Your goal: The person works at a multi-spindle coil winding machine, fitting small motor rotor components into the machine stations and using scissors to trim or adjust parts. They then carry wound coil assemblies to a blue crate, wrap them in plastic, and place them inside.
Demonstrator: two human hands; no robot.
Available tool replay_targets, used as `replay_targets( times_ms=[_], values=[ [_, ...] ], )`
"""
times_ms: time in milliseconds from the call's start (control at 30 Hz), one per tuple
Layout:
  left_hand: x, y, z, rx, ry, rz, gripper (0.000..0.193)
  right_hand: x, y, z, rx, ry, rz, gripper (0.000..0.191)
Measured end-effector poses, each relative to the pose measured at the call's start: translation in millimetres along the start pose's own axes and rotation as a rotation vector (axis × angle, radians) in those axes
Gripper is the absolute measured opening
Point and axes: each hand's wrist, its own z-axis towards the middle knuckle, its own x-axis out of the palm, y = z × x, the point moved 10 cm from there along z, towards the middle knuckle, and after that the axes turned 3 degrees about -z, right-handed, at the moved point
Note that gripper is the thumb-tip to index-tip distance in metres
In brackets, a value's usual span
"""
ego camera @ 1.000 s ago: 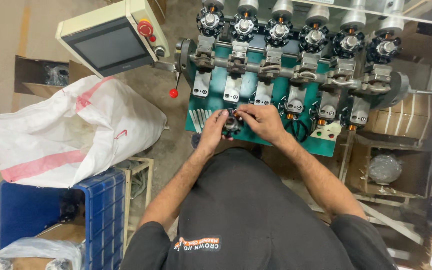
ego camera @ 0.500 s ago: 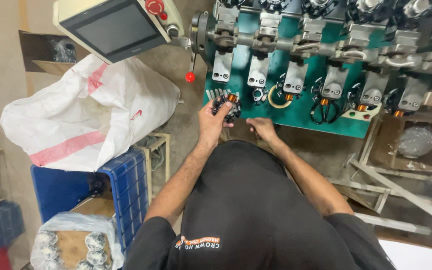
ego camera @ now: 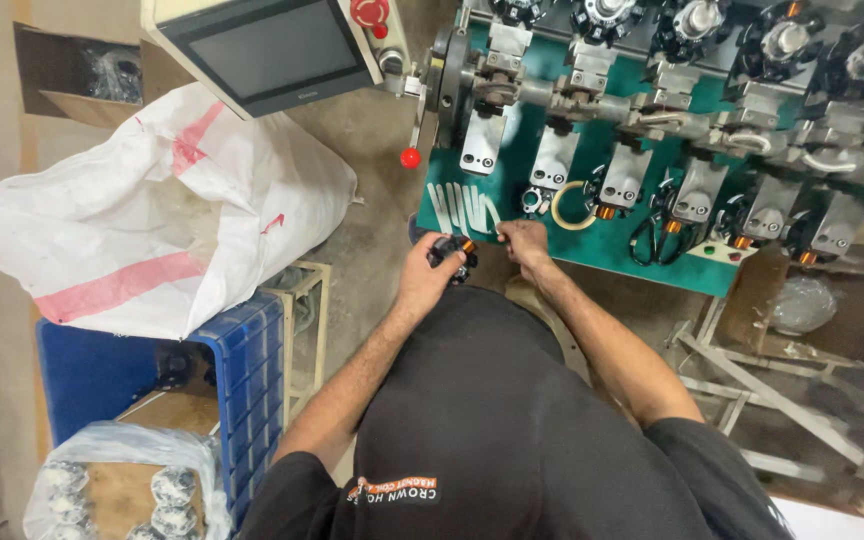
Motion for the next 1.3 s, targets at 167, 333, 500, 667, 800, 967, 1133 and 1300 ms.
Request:
replay_targets(
  times_ms=[167,333,500,667,800,967,1133,1300],
  values=[
    [38,-91,-39,0.676,0.099,0.618,0.064,8,98,-70,-0.336,0.270,-0.138,0.014],
    [53,-136,-56,0.970,-0.025,0.535,0.062,-19,148,-134,-0.573,0.210,-0.628,0.021],
    [64,-101,-22,0.573,0.099,0.003,0.040,-45,160,-167,-0.521,0.376,-0.413,0.020],
    [142,-60,-24,-0.156,0.648,-1.143,0.037,-57,214,-226,-1.217,0.062,-0.515,0.015],
    [139,-90,-21,0.050,0.534,-1.010,0.038,-70,222,-227,-1.122,0.016,-0.298,0.009],
    [111,-156,-44,0.665,0.345,-0.051,0.057,-70,234,-254,-1.237,0.171,-0.429,0.039],
    [125,-91,-21,0.097,0.742,-0.240,0.075,-62,200,-244,-1.216,0.200,-0.547,0.038],
    [120,53,27,-0.527,0.724,-0.152,0.055,-59,82,-129,-0.547,0.063,-0.544,0.026]
  ],
)
